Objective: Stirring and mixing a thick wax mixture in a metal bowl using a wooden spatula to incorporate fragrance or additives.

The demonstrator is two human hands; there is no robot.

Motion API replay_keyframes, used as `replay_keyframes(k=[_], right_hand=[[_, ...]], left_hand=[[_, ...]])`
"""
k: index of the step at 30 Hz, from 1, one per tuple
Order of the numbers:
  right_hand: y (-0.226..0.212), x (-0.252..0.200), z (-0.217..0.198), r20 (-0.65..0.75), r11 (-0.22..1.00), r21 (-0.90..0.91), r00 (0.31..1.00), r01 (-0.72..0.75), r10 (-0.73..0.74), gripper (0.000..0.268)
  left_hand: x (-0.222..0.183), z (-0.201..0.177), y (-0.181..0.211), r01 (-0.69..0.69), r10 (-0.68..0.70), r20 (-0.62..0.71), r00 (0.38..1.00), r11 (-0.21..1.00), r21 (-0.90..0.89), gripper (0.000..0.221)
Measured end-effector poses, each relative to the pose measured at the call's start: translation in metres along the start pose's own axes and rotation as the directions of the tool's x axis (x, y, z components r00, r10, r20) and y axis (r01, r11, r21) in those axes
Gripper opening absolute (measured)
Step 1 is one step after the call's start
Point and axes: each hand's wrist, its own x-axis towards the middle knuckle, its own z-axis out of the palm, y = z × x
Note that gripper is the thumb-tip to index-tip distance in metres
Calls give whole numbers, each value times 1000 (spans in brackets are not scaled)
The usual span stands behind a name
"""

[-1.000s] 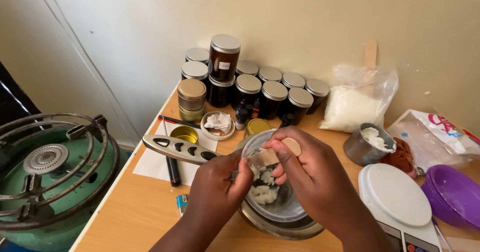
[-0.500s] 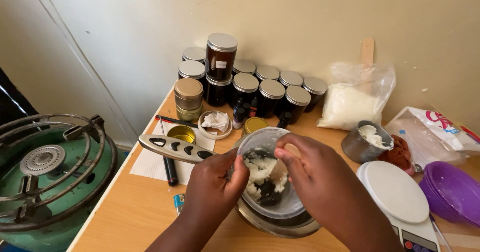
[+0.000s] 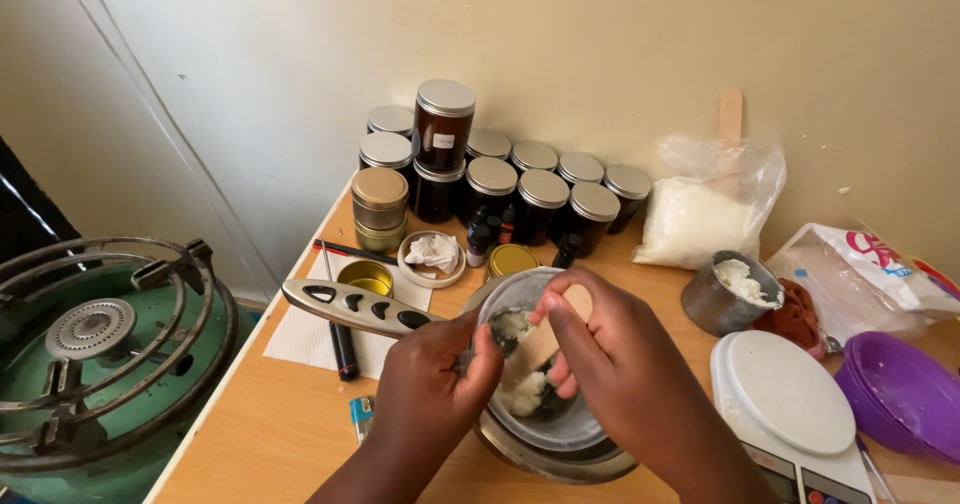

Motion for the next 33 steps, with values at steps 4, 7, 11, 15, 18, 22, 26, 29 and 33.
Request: replay_keyframes(k=[4, 7, 11, 15, 18, 22, 26, 29, 33], right_hand=[[2, -3, -15, 38, 980, -197, 999, 24, -17, 30], [15, 2, -21, -67, 925, -312, 966, 216, -248, 25], [16, 4, -19, 15, 840, -226, 864, 493, -503, 26], [12, 15, -13, -16, 870, -162, 880, 466, -475, 30], [25, 29, -10, -58, 888, -30, 886, 459, -460, 26], [54, 36, -1, -202, 881, 92, 875, 463, -439, 26], [65, 36, 6, -285, 903, 171, 897, 395, -339, 29], [71, 48, 3, -275, 892, 173, 890, 417, -362, 29], [58, 44, -5, -202, 909, 179, 918, 376, -340, 27]], left_hand=[[2, -3, 5, 17, -18, 24, 1000, 1000, 6, 32], [2, -1, 4, 21, -21, 10, 1000, 1000, -18, 29], [0, 3, 0, 34, -34, 13, 999, 999, -27, 31], [0, 0, 4, 25, -25, 8, 1000, 1000, 0, 32], [2, -6, 13, 51, -50, 27, 998, 998, -28, 32], [2, -7, 11, 53, -52, 19, 998, 999, -14, 36], [-1, -6, 13, 101, -100, 54, 993, 995, -10, 41], [2, -5, 11, 50, -50, 37, 998, 999, -4, 38], [0, -7, 8, 75, -74, 36, 997, 996, -41, 44]])
